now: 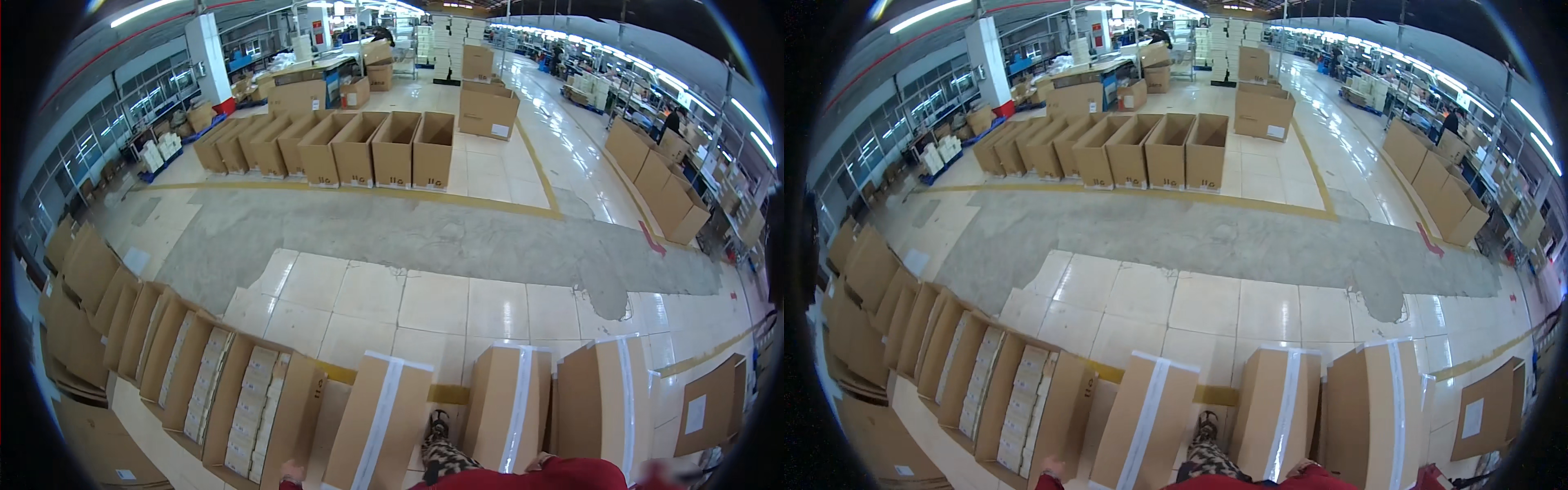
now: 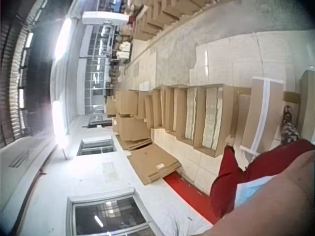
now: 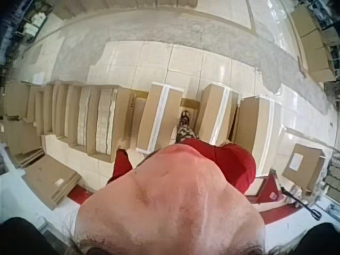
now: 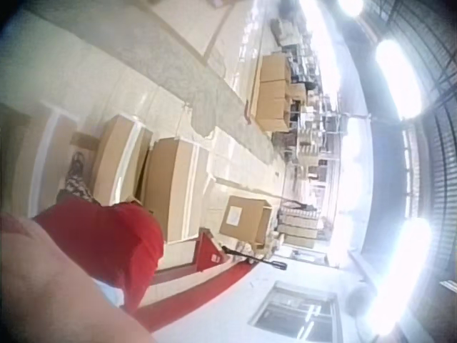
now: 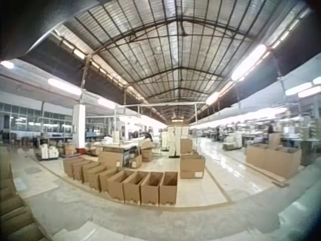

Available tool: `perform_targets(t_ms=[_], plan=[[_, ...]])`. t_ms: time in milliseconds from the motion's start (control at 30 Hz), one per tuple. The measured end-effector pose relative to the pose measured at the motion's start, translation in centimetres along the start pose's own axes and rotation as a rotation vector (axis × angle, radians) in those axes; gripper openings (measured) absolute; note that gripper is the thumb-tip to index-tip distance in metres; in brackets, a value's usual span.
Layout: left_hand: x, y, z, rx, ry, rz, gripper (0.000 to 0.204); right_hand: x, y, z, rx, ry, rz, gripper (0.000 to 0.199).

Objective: The person repeatedly closes and seals cardboard boxes filled with smaller product boxes using a handheld tape dispenser. They apply tape across the top seams and sides of each box, then move to the next box in a warehouse setting.

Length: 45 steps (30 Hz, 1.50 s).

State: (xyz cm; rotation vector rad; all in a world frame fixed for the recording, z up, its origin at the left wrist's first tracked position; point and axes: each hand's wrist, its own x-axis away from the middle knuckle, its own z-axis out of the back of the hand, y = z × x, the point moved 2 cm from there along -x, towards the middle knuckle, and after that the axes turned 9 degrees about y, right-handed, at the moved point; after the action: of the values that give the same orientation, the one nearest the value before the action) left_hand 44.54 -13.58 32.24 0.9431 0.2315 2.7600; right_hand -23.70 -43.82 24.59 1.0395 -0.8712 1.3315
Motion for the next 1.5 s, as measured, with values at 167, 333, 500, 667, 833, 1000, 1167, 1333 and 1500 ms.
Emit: perform_targets(t_ms=[167, 333, 500, 667, 833, 1000, 1167, 1333, 1500], plan=[[-0.1, 5.1, -0.9, 0.368, -0.146, -0.002, 0.059, 2.7, -7.8, 13.5, -0.531, 0.354, 0.134, 0.051], [-2.7, 6.5, -1.3, -0.046, -0.078, -0.151, 0.040, 1.3, -9.3, 22.1, -0.668, 0.734, 0.199, 0.072], [-4.6, 9.9, -3.6, 0.127, -0.174, 0.106, 0.048, 3.3, -10.9, 22.9, -0.637, 0.656, 0.185, 0.072], [-5.8, 21.4, -5.2, 0.194, -0.226, -0.049, 0.047, 2.7, -8.4, 15.0, -0.890, 0.531, 0.030, 0.062], [-8.9, 32.0, -5.1, 0.216, -0.287, -0.271, 0.047, -3.0, -4.6, 2.0, -0.516, 0.159, -0.044, 0.042], [-15.8, 38.5, -3.0, 0.262, -0.410, -0.459, 0.046, -9.1, -4.6, -8.4, -0.458, 0.258, -0.453, 0.034], [-27.3, 37.3, 7.7, 0.344, -0.284, -0.482, 0.046, 8.2, -28.2, 16.9, -0.507, 0.290, -0.359, 0.032], [-36.5, 37.1, 14.3, 0.438, -0.273, -0.496, 0.045, 7.9, -39.8, 24.3, -0.576, 0.720, -0.325, 0.027], [-40.5, 35.7, 18.8, 0.552, -0.200, -0.450, 0.045, 8.5, -50.0, 33.7, -0.447, 0.925, -0.019, 0.046]])
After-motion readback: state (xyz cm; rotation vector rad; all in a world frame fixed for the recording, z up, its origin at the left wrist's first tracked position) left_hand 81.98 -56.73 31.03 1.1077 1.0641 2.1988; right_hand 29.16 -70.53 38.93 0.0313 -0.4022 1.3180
